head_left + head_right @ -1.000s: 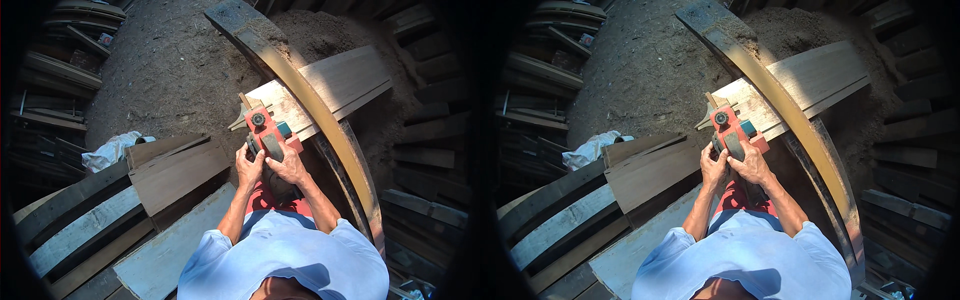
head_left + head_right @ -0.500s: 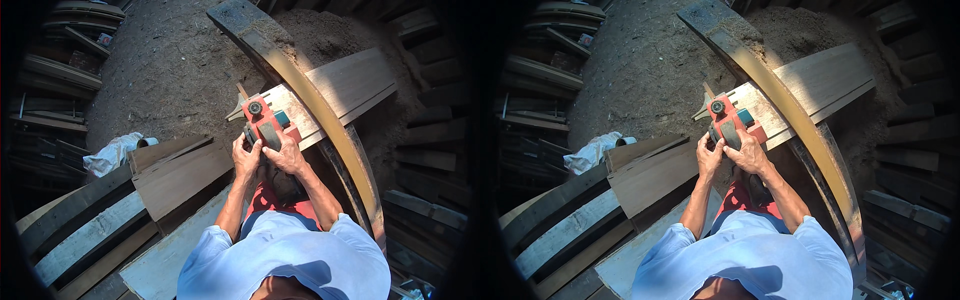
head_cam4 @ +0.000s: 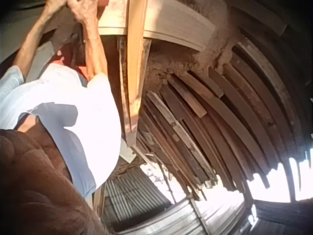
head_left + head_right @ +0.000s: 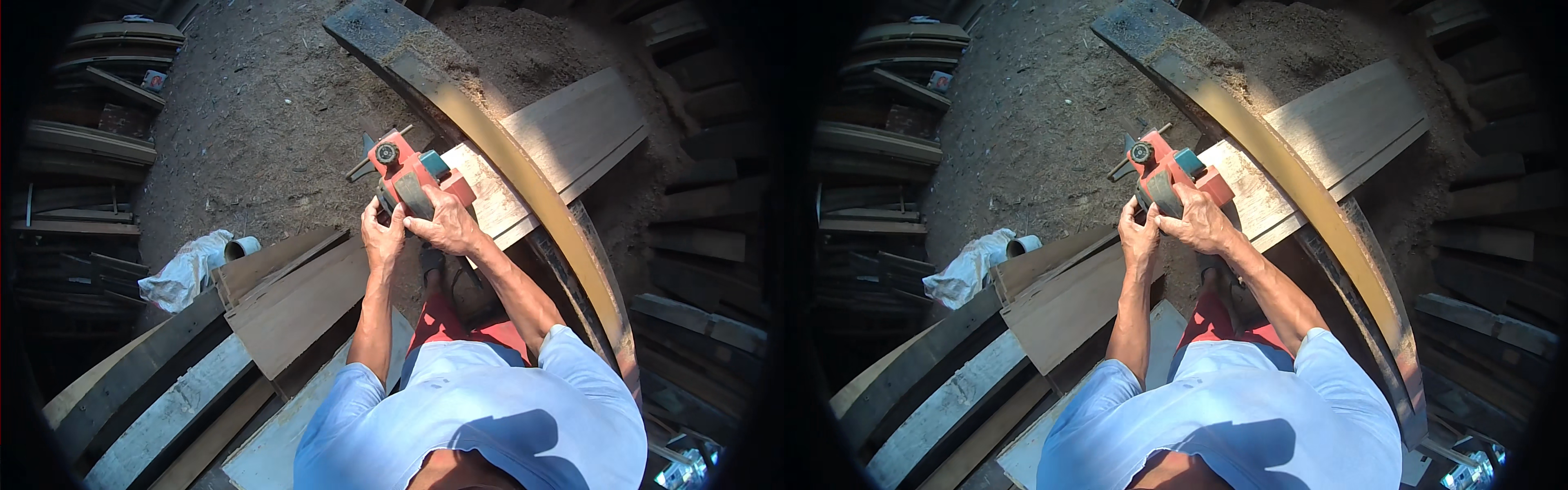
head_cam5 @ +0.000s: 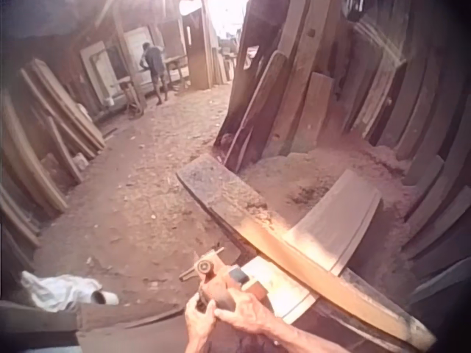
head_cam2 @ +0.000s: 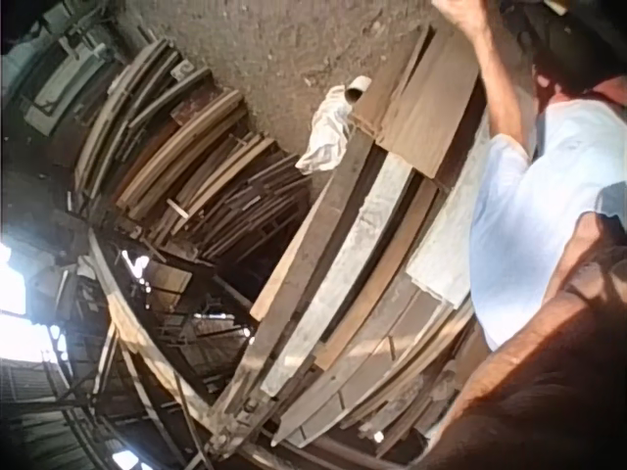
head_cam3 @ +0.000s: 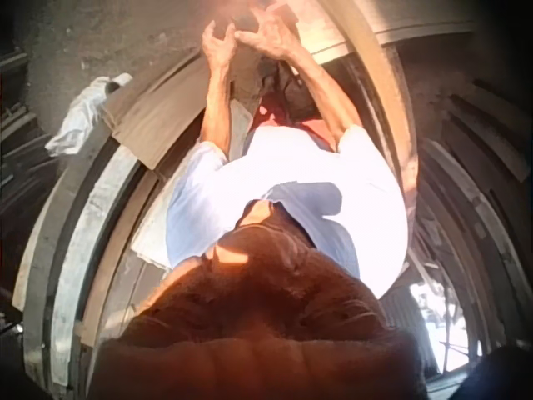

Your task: The person uses a belt sander to smooth the surface of a wooden board and then lifts the board to turn it over.

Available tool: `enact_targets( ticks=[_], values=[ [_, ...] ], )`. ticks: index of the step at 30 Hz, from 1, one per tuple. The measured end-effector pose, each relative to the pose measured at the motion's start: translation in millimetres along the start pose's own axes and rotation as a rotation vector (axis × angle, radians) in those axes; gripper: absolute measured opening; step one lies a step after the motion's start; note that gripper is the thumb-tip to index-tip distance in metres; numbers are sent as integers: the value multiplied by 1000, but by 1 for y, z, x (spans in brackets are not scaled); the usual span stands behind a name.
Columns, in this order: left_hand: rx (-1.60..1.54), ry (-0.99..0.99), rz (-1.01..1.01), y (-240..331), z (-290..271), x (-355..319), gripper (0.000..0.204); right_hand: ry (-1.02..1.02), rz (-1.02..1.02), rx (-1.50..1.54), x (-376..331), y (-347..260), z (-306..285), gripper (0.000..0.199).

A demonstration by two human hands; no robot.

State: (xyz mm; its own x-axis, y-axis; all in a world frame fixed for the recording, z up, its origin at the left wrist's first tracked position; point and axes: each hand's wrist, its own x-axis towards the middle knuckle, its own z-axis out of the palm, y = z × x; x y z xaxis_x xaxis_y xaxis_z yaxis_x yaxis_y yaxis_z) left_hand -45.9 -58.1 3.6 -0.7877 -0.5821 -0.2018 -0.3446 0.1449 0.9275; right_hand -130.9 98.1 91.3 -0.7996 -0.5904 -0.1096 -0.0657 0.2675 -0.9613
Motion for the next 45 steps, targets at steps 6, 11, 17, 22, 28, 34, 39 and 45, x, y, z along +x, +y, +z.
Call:
enact_targets(
  ticks=[6, 11, 17, 22, 28, 34, 39, 45],
  values=[
    [-190, 46, 2, -4, -41, -38, 51, -98, -94, 29, -12, -4, 41, 59],
    [-188, 61, -231, -35, -74, -81, 48, -365, 210, 30, -29, -1, 67, 50],
    [47, 70, -129, -53, -76, -55, 51, -325, 337, 30, -53, 41, 83, 54],
    [259, -122, 159, 8, -23, 31, 46, -211, 361, -53, -78, 68, 73, 60],
    [230, -465, 59, 23, 58, 91, 43, -110, 494, -83, -114, 85, 47, 62],
    [132, -688, -159, 16, 67, 97, 38, -44, 634, -117, -161, 96, 27, 48],
    [-30, -712, -223, 1, 70, 68, 42, 28, 725, -60, -211, 96, 5, 44],
    [-90, -799, -315, -17, 81, 7, 44, 223, 718, -202, -300, 170, 9, 59]
  ],
)
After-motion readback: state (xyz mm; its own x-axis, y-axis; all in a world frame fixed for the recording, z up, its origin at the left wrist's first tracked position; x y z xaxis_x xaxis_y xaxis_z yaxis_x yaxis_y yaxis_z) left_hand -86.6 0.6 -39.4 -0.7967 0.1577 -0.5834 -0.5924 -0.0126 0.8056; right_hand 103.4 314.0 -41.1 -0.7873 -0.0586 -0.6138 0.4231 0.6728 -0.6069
